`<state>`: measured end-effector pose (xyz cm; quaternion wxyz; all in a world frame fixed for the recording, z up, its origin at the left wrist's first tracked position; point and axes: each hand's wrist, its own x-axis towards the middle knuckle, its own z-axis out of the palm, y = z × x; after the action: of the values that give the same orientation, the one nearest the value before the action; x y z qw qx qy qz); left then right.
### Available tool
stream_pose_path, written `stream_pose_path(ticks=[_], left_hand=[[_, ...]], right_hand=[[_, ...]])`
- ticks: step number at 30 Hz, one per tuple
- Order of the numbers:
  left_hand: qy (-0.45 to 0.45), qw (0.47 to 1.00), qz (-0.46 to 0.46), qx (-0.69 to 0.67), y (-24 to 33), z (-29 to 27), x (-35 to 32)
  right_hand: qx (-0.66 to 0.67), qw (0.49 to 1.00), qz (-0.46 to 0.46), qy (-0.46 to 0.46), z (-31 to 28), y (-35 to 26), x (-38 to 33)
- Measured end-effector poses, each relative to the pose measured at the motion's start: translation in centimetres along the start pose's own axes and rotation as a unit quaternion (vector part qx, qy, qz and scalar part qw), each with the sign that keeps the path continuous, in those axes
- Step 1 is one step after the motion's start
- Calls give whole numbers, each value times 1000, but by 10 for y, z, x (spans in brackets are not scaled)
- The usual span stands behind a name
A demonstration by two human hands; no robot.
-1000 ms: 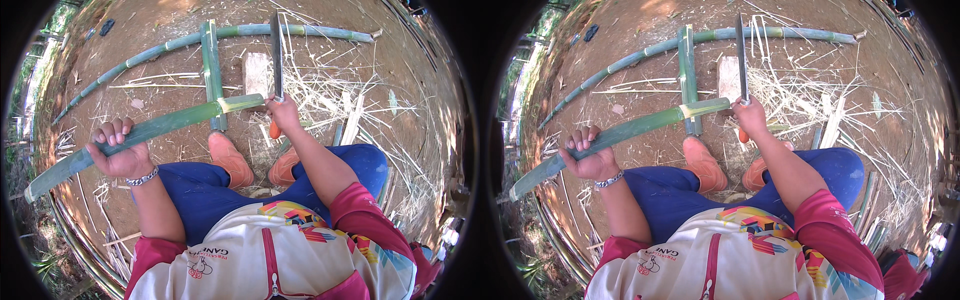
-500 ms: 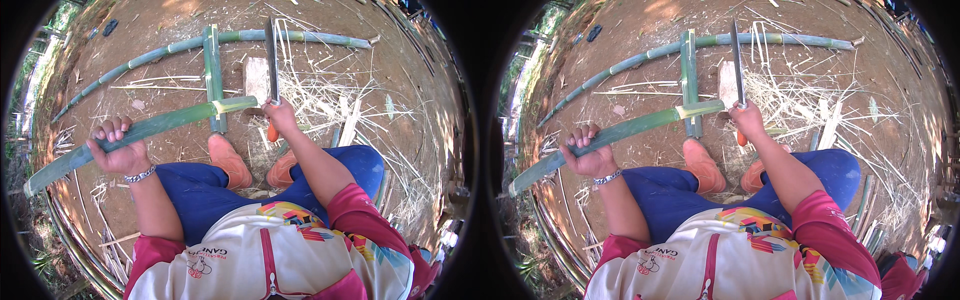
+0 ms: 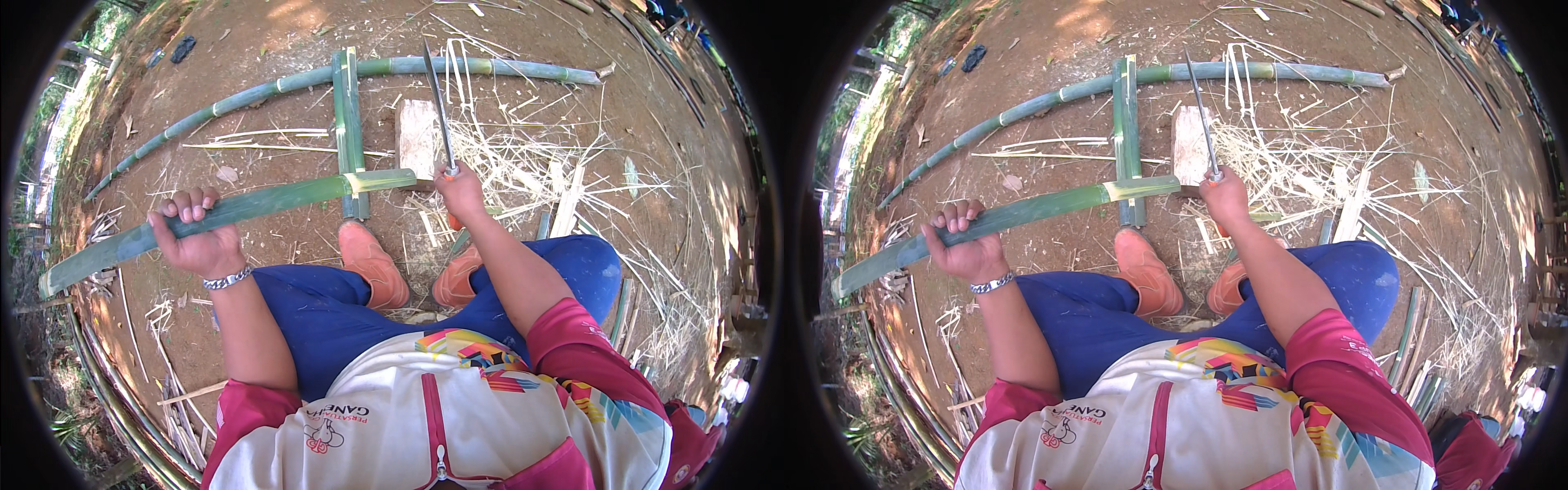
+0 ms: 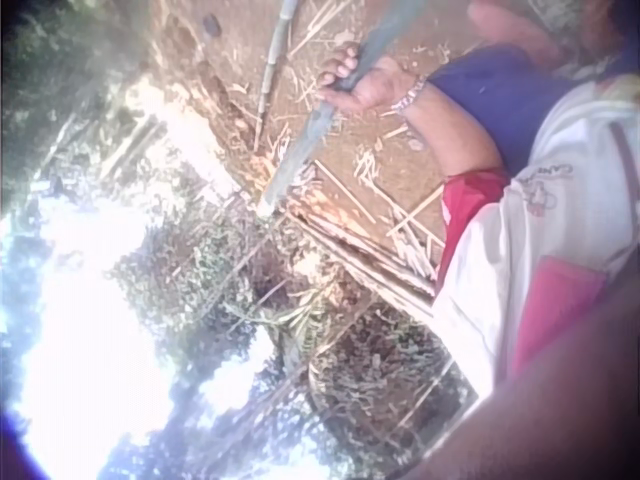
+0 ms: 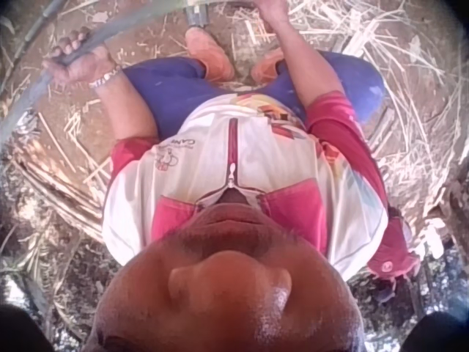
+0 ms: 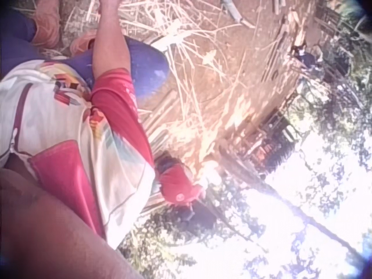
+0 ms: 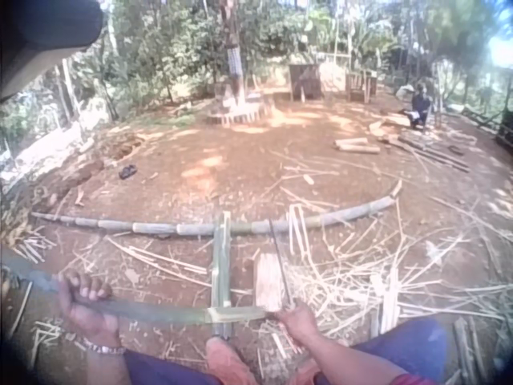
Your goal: The person sits on the ground and uses a machete to split long bamboo stalks into thin strips. They hold the bamboo with one hand and strike it with the machete to separate the sections, then continue to shave and refine the strips.
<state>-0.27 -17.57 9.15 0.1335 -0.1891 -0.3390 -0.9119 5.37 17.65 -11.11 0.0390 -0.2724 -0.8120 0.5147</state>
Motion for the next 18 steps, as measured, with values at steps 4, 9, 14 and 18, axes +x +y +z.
stream_pose_path(ticks=[4, 9, 14, 18], left_hand=[[66, 996, 0, 65, 3, -4, 2], [172, 964, 3, 202, -22, -1, 0], [136, 940, -17, 311, -57, -9, 4], [77, 919, -14, 387, -85, -15, 8]], right_hand=[[-85, 996, 25, -6, -7, 17, 4], [-155, 987, 18, 35, -1, 58, 7], [-185, 982, 37, -14, -7, 61, 0], [-190, 981, 19, -17, -10, 66, -2]])
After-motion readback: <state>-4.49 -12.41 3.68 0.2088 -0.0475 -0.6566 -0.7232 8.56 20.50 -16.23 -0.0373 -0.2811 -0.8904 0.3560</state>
